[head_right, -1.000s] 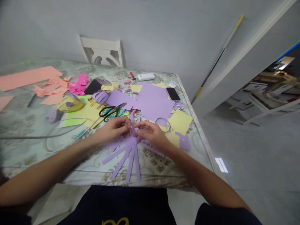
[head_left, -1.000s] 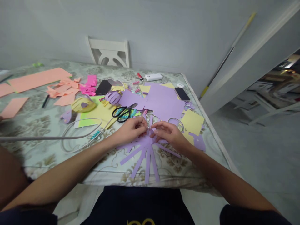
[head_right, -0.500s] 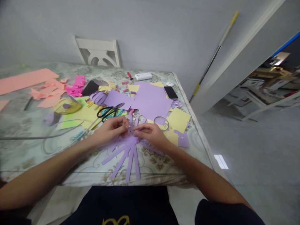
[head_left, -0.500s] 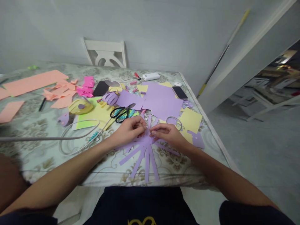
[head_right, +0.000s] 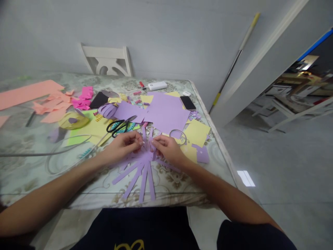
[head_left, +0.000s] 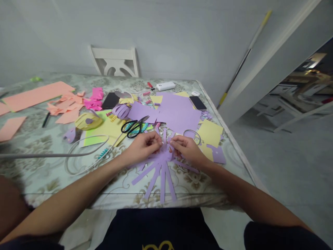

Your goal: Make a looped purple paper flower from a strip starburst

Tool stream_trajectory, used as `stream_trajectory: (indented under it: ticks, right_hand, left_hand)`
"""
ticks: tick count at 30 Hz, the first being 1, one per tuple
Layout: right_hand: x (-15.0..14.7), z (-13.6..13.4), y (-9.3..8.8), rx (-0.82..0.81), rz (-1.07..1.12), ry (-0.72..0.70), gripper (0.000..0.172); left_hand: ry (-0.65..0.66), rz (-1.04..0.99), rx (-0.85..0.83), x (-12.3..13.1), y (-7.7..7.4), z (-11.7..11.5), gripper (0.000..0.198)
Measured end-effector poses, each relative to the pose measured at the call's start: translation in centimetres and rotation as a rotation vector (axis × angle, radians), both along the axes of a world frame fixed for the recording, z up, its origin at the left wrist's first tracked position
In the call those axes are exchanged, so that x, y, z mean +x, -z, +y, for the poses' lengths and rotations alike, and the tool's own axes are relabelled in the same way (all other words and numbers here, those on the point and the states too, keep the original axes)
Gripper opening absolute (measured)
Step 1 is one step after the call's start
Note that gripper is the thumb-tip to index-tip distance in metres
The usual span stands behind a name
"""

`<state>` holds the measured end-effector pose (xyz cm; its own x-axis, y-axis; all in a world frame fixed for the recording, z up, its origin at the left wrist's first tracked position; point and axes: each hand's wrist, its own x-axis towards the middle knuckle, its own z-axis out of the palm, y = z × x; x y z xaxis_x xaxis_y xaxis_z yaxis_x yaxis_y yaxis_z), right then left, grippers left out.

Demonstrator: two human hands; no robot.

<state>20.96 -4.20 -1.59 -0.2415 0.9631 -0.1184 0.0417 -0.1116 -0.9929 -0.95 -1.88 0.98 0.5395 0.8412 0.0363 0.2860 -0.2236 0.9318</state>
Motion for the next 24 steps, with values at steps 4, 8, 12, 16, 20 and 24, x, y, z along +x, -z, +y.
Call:
stream_trajectory:
  ticks: [4, 8, 12, 16, 20, 24]
  right_hand:
    - [-0.1, -0.3, 0.0, 0.066, -0.076, 0.007, 0.030]
    - [-0.5, -0.4, 0.5, 0.080, -0.043, 0.021, 0.025]
    - [-0.8, -0.5, 0.7, 0.078, -0.030, -0.002, 0.023]
    - [-0.8, -0.5, 0.8, 0.118, -0.048, -0.004, 0.022]
    - [-0.8, -0.4, 1.0, 0.188, -0.093, 0.015, 0.021]
    - [-0.7, -0.4, 1.3, 0.216, -0.150, 0.029, 0.022]
  left_hand:
    - [0.003, 0.017, 0.009, 0.0, -0.1, 0.0, 0.020]
    - [0.022, 0.031, 0.012, 0.1, 0.0, -0.1, 0.021]
    - [0.029, 0.060, 0.024, 0.3, 0.3, -0.2, 0.020]
    - [0.015, 0.090, 0.045, 0.4, 0.5, -0.3, 0.020]
    - [0.016, 0.105, 0.061, 0.4, 0.6, -0.2, 0.019]
    - [0.014, 0.113, 0.071, 0.4, 0.8, -0.2, 0.017]
